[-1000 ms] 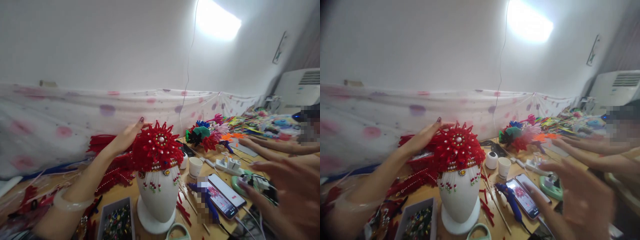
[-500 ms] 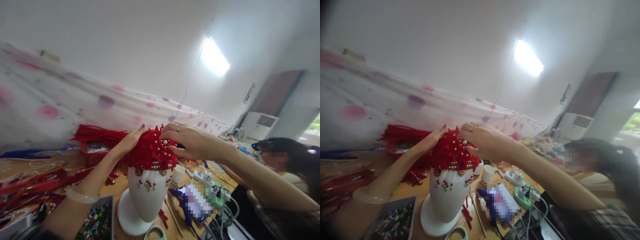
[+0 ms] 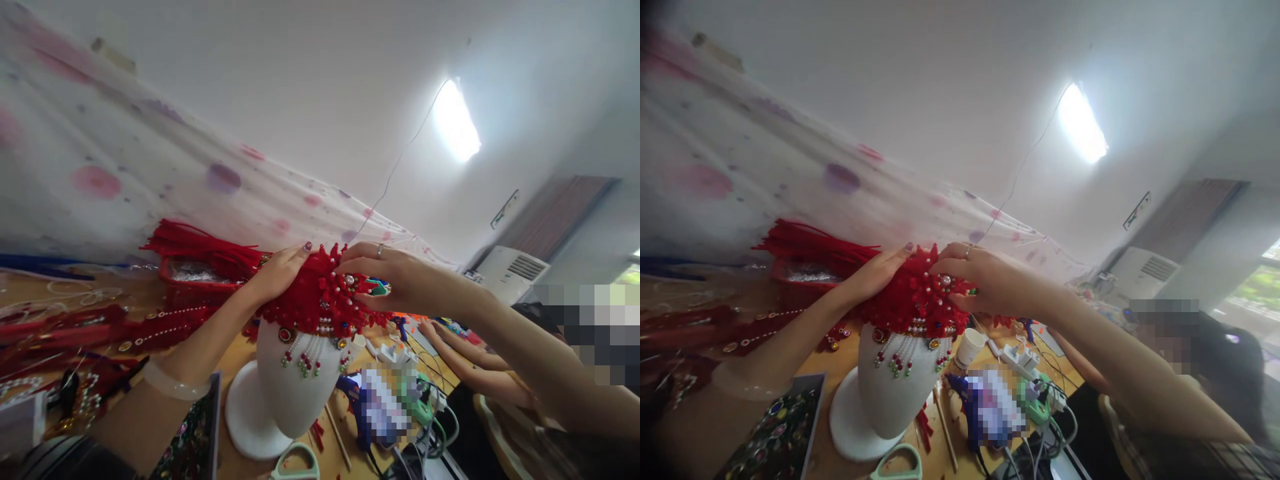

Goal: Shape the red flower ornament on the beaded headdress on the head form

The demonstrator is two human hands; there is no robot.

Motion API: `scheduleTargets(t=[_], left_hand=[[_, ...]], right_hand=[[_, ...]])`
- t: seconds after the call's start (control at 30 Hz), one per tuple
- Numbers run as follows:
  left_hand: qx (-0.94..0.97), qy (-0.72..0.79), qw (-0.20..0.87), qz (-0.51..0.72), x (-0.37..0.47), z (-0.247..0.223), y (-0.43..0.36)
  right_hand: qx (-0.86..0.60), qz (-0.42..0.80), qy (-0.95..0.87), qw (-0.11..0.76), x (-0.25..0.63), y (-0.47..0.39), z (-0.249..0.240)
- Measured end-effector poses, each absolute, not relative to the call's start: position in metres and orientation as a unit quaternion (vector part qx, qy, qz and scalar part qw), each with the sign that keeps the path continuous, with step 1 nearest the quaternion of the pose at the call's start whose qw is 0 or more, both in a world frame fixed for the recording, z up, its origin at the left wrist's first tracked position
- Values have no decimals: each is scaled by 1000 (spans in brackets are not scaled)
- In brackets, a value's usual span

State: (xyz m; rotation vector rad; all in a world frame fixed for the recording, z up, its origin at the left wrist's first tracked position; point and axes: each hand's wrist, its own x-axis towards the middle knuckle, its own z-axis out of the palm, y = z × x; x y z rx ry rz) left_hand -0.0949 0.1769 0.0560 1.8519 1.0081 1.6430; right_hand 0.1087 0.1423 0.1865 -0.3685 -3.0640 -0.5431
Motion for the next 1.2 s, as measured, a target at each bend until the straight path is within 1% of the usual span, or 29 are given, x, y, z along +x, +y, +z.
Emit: scheduleTargets(t=[0.13, 0.33, 0.53, 0.77, 1.07, 1.13, 1.2], left_hand=[[693, 363, 204, 588, -92, 57, 176], [697, 368, 177, 589, -88, 55, 178], [699, 395, 139, 580, -87, 54, 178], [685, 409, 162, 580, -85, 52, 178], [687, 414, 171, 572, -87, 53, 178], [686, 414, 172, 573, -87, 53, 178], [685, 413, 174, 575, -87, 52, 178]], right_hand=[[-106, -189, -976, 22, 108, 141, 184], [-106, -219, -970, 24, 110, 144, 183], [-128, -209, -969, 33, 112, 148, 182], [-132, -230, -962, 70, 113, 148, 176], [-227, -142, -953, 140, 124, 154, 163], [-234, -138, -951, 144, 125, 155, 163], [-221, -158, -952, 140, 124, 155, 164]])
